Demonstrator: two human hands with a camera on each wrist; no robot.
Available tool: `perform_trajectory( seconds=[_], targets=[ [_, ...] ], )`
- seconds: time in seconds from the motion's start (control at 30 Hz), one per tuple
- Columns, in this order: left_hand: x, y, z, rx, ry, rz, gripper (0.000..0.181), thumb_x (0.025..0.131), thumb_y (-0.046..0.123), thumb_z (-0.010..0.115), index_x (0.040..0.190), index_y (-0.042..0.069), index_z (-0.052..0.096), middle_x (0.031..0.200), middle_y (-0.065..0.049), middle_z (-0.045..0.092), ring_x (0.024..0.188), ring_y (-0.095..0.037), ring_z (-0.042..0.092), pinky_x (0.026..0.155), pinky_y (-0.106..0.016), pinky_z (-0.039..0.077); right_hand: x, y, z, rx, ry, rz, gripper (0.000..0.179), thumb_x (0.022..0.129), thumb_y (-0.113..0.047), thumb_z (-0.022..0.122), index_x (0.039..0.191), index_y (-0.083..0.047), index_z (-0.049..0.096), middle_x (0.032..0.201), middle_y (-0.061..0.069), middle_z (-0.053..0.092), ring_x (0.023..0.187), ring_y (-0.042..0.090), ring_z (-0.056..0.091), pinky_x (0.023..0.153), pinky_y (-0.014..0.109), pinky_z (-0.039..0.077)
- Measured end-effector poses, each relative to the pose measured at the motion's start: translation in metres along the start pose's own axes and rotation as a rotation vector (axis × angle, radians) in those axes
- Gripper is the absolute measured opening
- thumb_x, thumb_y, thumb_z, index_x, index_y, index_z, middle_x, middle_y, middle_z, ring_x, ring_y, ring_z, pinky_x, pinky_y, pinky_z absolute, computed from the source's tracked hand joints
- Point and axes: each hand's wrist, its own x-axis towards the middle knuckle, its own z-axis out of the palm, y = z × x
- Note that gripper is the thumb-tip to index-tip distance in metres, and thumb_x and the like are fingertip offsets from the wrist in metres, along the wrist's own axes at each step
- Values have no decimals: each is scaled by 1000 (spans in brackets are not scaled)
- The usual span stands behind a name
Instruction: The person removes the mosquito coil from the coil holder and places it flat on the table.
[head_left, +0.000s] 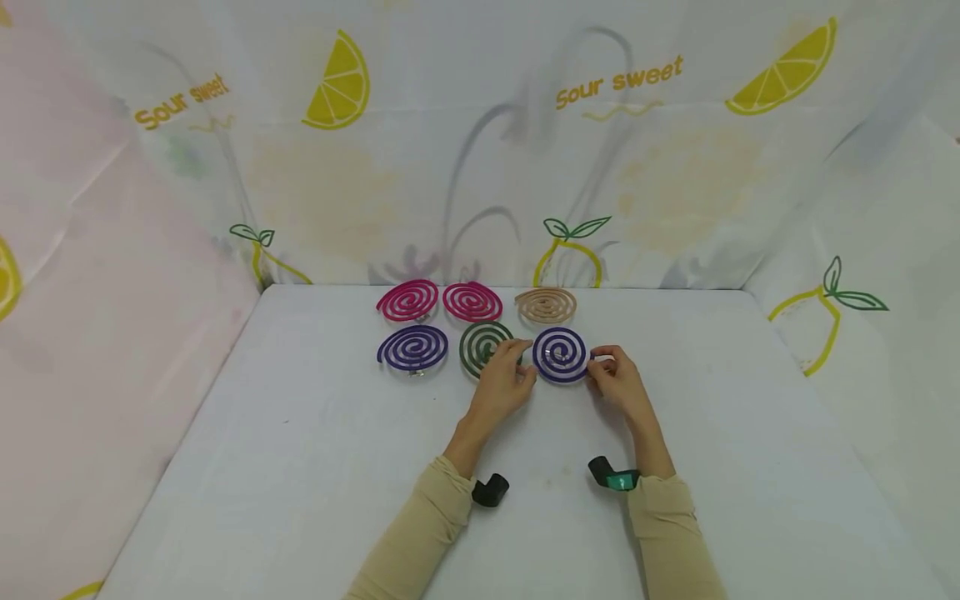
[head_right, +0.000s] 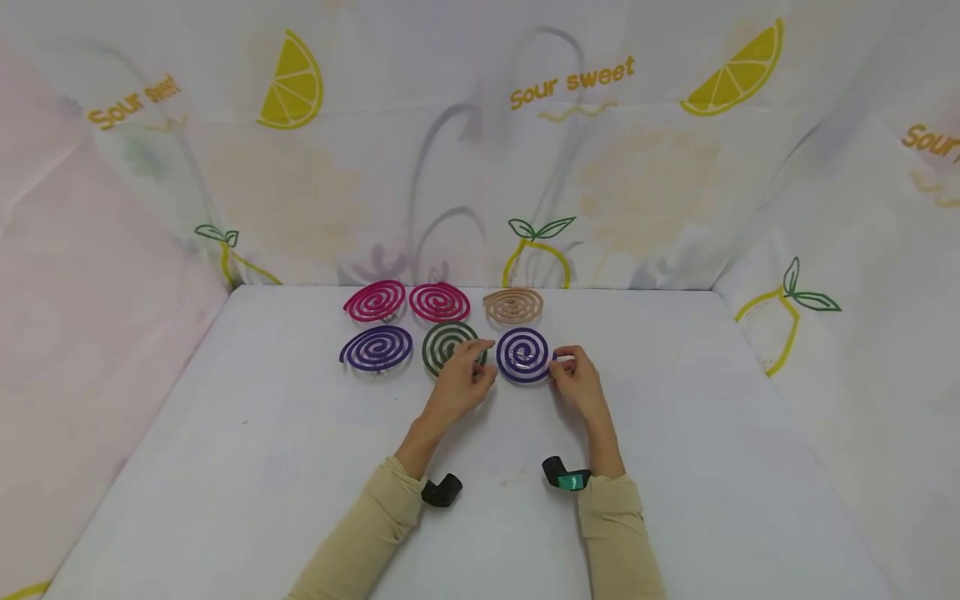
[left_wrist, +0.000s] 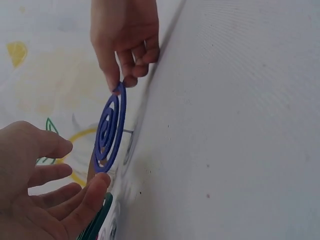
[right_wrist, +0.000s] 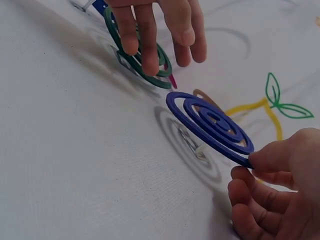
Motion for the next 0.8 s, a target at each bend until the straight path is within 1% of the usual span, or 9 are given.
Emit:
perform_trajectory(
  seconds=[0.1, 0.2, 0.3, 0.4, 0.53, 0.67, 0.8],
  targets=[
    [1, 2, 6, 8, -19, 3, 46, 86, 14, 63, 130, 4, 54, 133, -16, 51, 84, -15, 67, 81, -35, 52, -2, 1, -1, -8, -4, 6, 31, 95, -11, 51, 124, 2, 46, 94, 24, 65, 67, 8, 57, 58, 19, 45],
    [2, 3, 11, 8, -47, 0, 48, 87, 17, 62, 132, 2, 52, 136, -18, 48, 88, -17, 67, 87, -39, 51, -3, 4, -2, -32, 5, 17, 29, 95, -12, 51, 122, -1, 48, 92, 21, 65, 67, 9, 56, 59, 20, 46],
    [2, 2, 14, -36, -70, -5, 49, 88, 17, 61, 133, 1, 50, 138, -20, 48, 92, -19, 67, 94, -40, 48, -3, 6, -3, -54, -1, 11, 30, 96, -12, 50, 123, -1, 47, 92, 19, 64, 67, 10, 56, 60, 21, 46],
    [1, -1, 15, -91, -90, 8, 49, 88, 16, 60, 133, -1, 49, 137, -18, 50, 97, -21, 66, 92, -37, 50, -1, 7, -3, -59, -2, 2, 29, 97, -13, 50, 124, -2, 47, 94, 19, 63, 68, 11, 55, 60, 21, 46],
    [1, -5, 14, -134, -104, 29, 49, 89, 15, 59, 135, 0, 48, 137, -14, 51, 102, -22, 64, 83, -30, 53, 0, 4, -3, -50, 10, -19, 28, 96, -12, 51, 122, -2, 48, 96, 21, 64, 67, 10, 56, 60, 20, 46],
    [2, -8, 12, -149, -90, 44, 48, 89, 13, 59, 133, -2, 49, 135, -16, 52, 102, -22, 64, 83, -28, 53, 0, 2, -2, -20, 7, -48, 28, 95, -10, 51, 121, 1, 49, 95, 24, 64, 64, 8, 57, 59, 19, 46],
    [2, -9, 11, -176, -89, 33, 47, 89, 12, 59, 133, -3, 50, 135, -17, 52, 102, -23, 64, 83, -27, 54, 0, 2, 1, 2, -4, -39, 29, 95, -10, 52, 121, 2, 48, 95, 24, 64, 64, 8, 58, 60, 19, 47]
  ],
)
